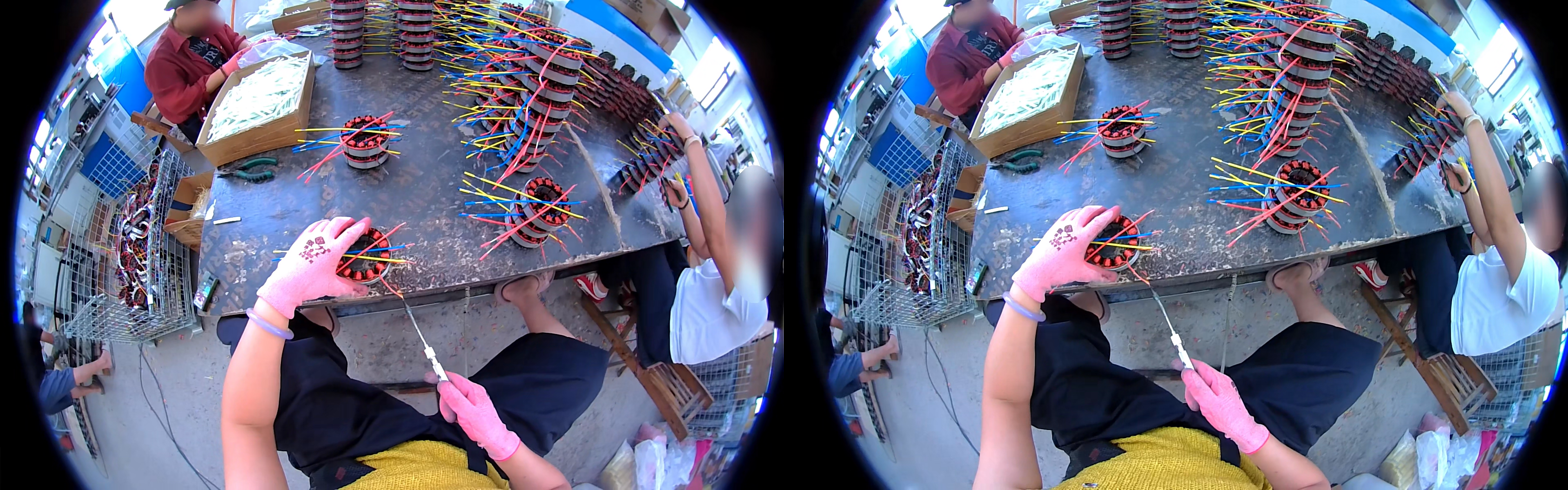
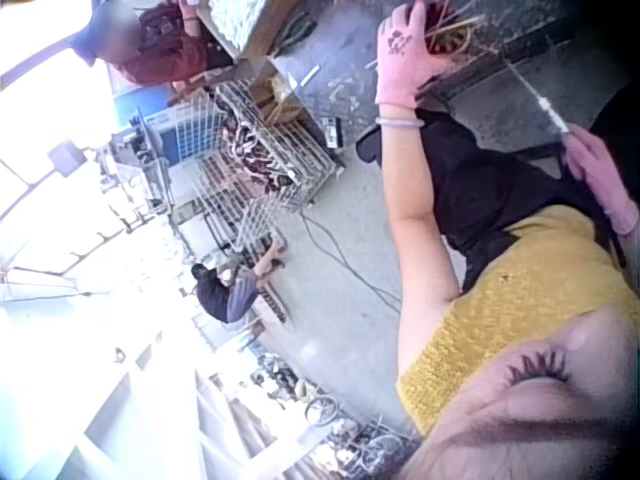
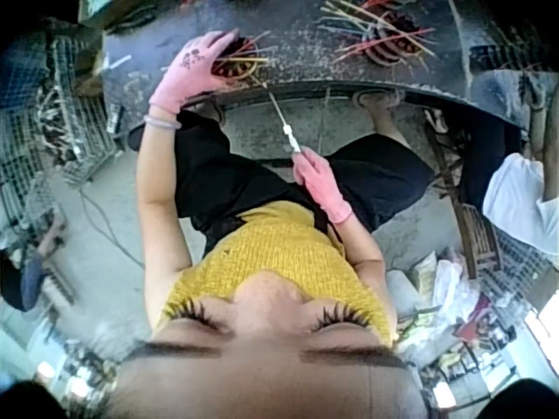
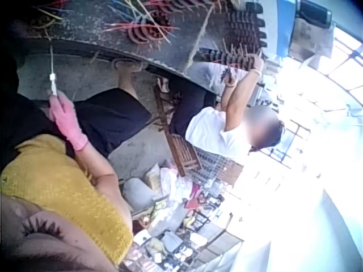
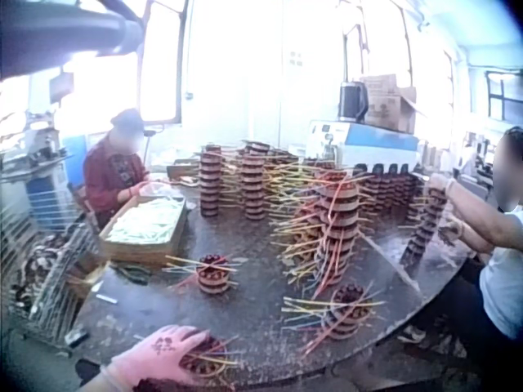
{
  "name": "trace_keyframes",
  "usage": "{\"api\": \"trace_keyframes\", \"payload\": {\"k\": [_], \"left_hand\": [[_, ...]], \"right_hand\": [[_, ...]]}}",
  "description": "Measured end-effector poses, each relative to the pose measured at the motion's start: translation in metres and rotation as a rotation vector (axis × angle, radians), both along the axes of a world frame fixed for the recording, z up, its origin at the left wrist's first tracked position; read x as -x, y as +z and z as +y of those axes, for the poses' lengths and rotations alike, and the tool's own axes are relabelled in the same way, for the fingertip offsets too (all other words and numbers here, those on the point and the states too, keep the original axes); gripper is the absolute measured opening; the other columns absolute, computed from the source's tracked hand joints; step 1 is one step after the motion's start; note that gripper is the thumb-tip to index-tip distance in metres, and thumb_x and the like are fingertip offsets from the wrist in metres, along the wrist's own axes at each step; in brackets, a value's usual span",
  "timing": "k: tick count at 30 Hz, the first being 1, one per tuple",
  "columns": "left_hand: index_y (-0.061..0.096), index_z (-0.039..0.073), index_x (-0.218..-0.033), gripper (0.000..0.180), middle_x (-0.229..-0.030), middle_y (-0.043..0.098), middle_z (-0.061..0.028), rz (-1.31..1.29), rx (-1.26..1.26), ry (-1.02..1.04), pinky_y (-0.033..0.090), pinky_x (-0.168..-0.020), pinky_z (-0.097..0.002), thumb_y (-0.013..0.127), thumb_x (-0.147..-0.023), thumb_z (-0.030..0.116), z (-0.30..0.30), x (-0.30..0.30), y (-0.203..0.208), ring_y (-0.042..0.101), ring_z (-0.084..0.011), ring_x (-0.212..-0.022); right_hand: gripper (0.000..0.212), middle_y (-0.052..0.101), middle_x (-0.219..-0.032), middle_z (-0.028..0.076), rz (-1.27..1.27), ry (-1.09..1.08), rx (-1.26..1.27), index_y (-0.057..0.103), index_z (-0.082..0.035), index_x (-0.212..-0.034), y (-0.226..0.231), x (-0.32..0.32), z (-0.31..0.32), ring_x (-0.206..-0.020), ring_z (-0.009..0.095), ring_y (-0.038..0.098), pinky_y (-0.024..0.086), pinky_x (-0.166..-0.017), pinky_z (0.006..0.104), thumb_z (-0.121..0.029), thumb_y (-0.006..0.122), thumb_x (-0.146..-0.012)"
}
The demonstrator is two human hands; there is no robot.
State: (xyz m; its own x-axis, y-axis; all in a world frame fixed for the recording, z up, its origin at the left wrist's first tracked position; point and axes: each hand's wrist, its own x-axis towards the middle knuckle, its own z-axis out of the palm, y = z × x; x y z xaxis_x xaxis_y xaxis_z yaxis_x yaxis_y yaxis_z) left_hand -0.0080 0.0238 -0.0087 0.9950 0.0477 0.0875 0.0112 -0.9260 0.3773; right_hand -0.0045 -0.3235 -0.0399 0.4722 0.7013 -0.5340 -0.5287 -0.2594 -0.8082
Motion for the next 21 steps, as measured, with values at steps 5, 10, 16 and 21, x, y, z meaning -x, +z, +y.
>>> {"api": "trace_keyframes", "payload": {"k": [5,10,16,21], "left_hand": [[0.044,0.008,-0.148,0.100,-0.139,0.051,-0.0180,-0.011,-0.014,-0.001,0.039,-0.110,-0.0444,0.088,-0.062,0.034,-0.0009,-0.0006,0.0007,0.049,-0.0393,-0.128],[0.044,0.008,-0.147,0.099,-0.139,0.051,-0.0175,-0.001,-0.003,-0.002,0.038,-0.110,-0.0439,0.088,-0.063,0.034,-0.0001,-0.0013,0.0009,0.049,-0.0384,-0.128],[0.045,0.008,-0.147,0.098,-0.138,0.052,-0.0167,-0.017,-0.018,-0.001,0.039,-0.110,-0.0437,0.087,-0.063,0.034,0.0002,-0.0010,-0.0009,0.050,-0.0380,-0.127],[0.045,0.009,-0.147,0.098,-0.137,0.053,-0.0165,-0.009,-0.001,0.001,0.039,-0.110,-0.0441,0.088,-0.062,0.034,-0.0013,-0.0028,0.0016,0.050,-0.0381,-0.126]], "right_hand": [[0.038,0.047,-0.067,-0.005,-0.015,0.006,-0.008,0.058,0.001,-0.132,-0.0017,-0.0005,-0.0003,-0.061,0.004,0.042,0.035,-0.056,0.0216,-0.026,0.050,-0.106],[0.038,0.049,-0.067,-0.005,-0.001,-0.008,-0.008,0.058,0.000,-0.132,-0.0008,0.0013,0.0009,-0.061,0.004,0.043,0.035,-0.056,0.0216,-0.025,0.049,-0.106],[0.037,0.048,-0.066,-0.005,0.017,-0.005,0.006,0.059,0.000,-0.132,0.0002,0.0010,0.0012,-0.061,0.004,0.043,0.035,-0.057,0.0215,-0.026,0.049,-0.106],[0.037,0.048,-0.066,-0.005,-0.012,0.000,0.006,0.059,0.000,-0.132,-0.0005,0.0008,-0.0001,-0.061,0.004,0.043,0.036,-0.057,0.0222,-0.026,0.049,-0.106]]}}
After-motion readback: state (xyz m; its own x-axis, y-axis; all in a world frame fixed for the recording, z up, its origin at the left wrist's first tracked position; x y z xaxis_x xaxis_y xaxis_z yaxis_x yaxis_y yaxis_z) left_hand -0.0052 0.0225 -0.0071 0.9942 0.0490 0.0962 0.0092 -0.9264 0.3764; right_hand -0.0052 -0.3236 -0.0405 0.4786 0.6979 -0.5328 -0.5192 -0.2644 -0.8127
